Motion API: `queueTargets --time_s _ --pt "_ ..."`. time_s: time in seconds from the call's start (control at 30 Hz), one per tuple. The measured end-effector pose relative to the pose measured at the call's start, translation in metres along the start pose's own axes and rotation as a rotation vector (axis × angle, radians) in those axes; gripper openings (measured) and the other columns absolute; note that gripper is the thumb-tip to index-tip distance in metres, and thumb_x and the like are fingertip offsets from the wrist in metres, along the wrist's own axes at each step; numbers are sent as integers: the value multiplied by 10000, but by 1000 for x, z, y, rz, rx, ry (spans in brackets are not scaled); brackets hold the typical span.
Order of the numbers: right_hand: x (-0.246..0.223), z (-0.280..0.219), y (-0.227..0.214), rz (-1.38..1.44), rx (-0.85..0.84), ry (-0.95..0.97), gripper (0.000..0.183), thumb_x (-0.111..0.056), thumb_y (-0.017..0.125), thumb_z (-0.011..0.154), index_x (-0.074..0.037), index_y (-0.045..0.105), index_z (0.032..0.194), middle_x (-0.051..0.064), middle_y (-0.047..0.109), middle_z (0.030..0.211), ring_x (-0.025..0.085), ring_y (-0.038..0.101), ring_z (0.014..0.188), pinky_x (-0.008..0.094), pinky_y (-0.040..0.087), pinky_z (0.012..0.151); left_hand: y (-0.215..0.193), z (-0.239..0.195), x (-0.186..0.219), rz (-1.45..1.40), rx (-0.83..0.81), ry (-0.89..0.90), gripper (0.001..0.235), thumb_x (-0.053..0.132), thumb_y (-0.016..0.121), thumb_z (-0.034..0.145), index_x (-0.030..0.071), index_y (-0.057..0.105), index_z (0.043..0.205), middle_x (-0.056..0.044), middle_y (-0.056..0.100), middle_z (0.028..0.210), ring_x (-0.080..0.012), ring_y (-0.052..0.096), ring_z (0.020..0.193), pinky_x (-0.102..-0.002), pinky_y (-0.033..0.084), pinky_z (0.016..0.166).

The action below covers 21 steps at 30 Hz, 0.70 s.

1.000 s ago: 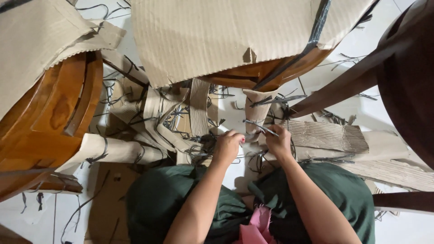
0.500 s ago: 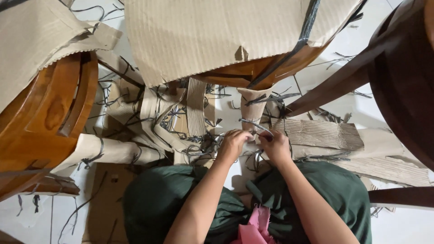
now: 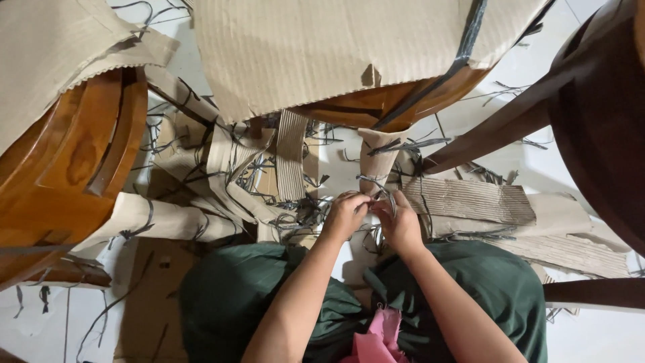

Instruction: Wrapping a wooden chair leg with protective cardboard and securing it with plastic ties

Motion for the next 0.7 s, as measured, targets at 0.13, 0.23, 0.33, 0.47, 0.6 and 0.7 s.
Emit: queueTargets --time_s 0.13,0.23,0.33,0.47,0.6,0.7 --pt "19 5 8 -229 17 -203 44 -208 737 901 -212 755 862 86 645 913 387 682 887 463 576 753 -6 3 6 45 -62 -44 239 19 693 795 131 719 1005 -89 752 874 -329 727 881 -445 589 819" --pt "-13 13 0 -362 9 -483 103 -185 673 951 -177 708 854 33 679 990 323 675 886 416 557 728 -23 12 25 71 -79 -131 281 -13 609 782 147 545 1004 -127 687 824 -376 709 877 -451 589 798" --pt "-24 13 1 -298 11 -460 138 -143 632 984 -219 720 911 29 676 869 302 693 827 379 558 710 -20 12 23 169 -95 -110 340 -19 593 747 176 493 1007 -68 667 827 -335 719 843 -413 615 785" --pt "-5 10 13 -241 49 -382 133 -119 629 978 -226 703 951 33 705 843 297 711 796 376 576 684 -25 13 32 233 -83 -22 339 -13 588 767 158 462 1032 -108 649 786 -341 716 845 -418 613 769" --pt "6 7 21 -109 180 -148 100 -85 722 916 -167 754 964 116 755 810 358 739 776 441 579 665 -26 10 36 268 -168 -45 520 63 753 701 147 444 1110 -84 774 901 -267 745 941 -380 577 929" --pt "19 9 27 -46 227 -107 113 -77 761 884 -174 784 935 82 770 786 317 753 763 414 585 668 -18 10 33 277 -139 -62 487 93 767 748 137 459 1124 -52 789 901 -227 745 956 -368 547 989"
Point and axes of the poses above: each hand's wrist, its own z-axis towards the middle knuckle, its own y-axis out of the palm, x = y × z, the point moved 2 cm from there along z, towards the middle knuckle
